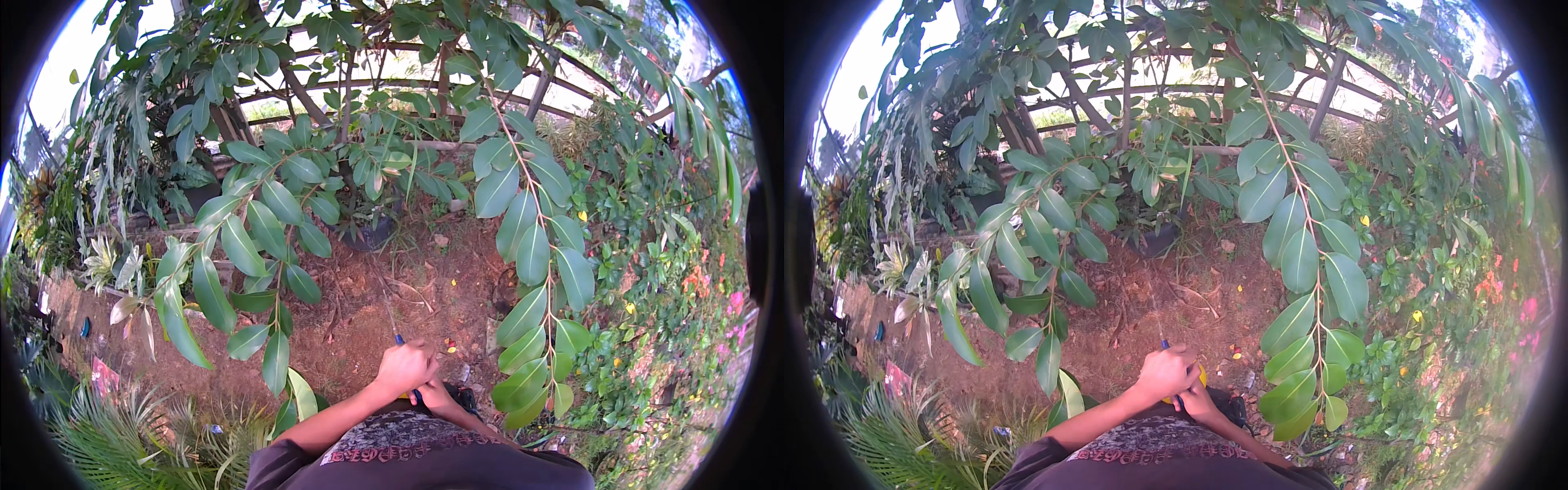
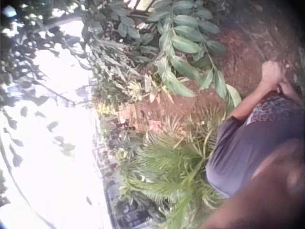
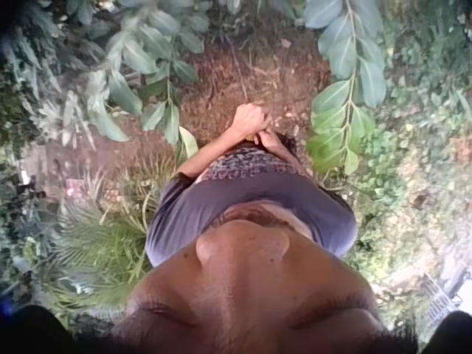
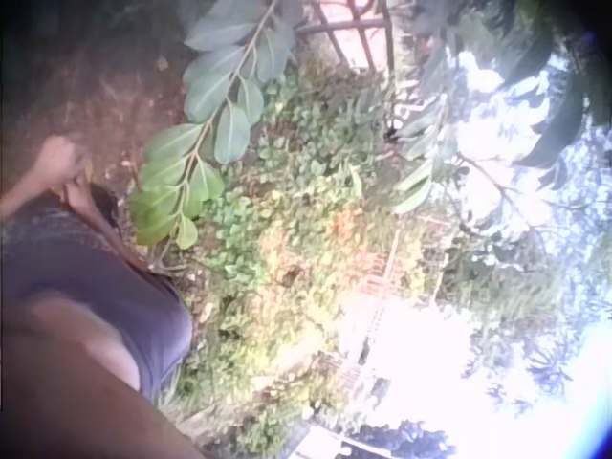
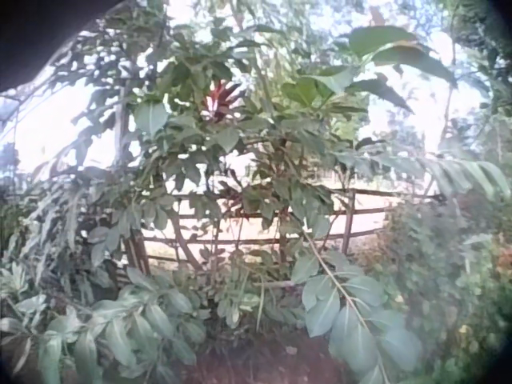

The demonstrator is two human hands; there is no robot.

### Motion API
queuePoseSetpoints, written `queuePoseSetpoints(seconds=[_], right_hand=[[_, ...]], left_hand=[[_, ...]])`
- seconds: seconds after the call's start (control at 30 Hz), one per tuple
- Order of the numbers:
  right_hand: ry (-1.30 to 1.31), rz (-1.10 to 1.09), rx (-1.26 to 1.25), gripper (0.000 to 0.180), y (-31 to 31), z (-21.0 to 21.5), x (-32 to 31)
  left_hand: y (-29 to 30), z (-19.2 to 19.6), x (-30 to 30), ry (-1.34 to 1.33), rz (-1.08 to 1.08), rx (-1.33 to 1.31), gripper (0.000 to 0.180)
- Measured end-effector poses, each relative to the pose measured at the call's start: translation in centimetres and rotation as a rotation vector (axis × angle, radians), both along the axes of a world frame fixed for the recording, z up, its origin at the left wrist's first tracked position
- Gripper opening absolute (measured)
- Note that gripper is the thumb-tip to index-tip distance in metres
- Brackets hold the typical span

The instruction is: The person uses a yellow and blue handheld pressure sprayer to mist water or solution onto various plants in a garden. They walk along a narrow path, spraying the leaves and stems of potted and ground plants, including palms and flowering shrubs.

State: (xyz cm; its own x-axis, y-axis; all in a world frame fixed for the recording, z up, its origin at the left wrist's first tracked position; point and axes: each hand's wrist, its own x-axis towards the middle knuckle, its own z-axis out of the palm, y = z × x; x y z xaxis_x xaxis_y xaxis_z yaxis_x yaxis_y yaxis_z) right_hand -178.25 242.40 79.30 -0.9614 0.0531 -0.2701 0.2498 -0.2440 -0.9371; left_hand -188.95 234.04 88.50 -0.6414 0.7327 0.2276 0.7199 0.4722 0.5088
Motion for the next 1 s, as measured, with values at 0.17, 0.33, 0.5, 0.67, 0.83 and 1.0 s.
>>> queuePoseSetpoints(seconds=[0.17,0.33,0.5,0.67,0.83,1.0], right_hand=[[-0.054,0.023,0.01,0.018,1.5,1.8,-2.6],[-0.053,0.047,-0.043,0.058,2.1,1.5,-4.3],[-0.079,0.054,-0.058,0.049,3.7,-1.0,-4.3],[-0.008,0.072,0.01,0.021,3.5,-1.3,-4.2],[-0.096,0.009,-0.011,0.016,3.2,0.8,-5.0],[-0.062,0.015,-0.105,0.029,3.1,0.7,-5.6]], left_hand=[[0.3,-2.3,-2.1,-0.033,-0.048,0.103,0.02],[0.7,3.8,-5.1,0.064,0.012,0.326,0.02],[1.6,5.5,-5.1,0.002,-0.025,0.145,0.02],[2.4,0.3,-3.5,-0.053,0.11,0.09,0.025],[2.1,-3.2,-4.4,-0.114,0.019,0.112,0.023],[1.3,2.4,-6.2,-0.036,-0.033,0.199,0.02]])
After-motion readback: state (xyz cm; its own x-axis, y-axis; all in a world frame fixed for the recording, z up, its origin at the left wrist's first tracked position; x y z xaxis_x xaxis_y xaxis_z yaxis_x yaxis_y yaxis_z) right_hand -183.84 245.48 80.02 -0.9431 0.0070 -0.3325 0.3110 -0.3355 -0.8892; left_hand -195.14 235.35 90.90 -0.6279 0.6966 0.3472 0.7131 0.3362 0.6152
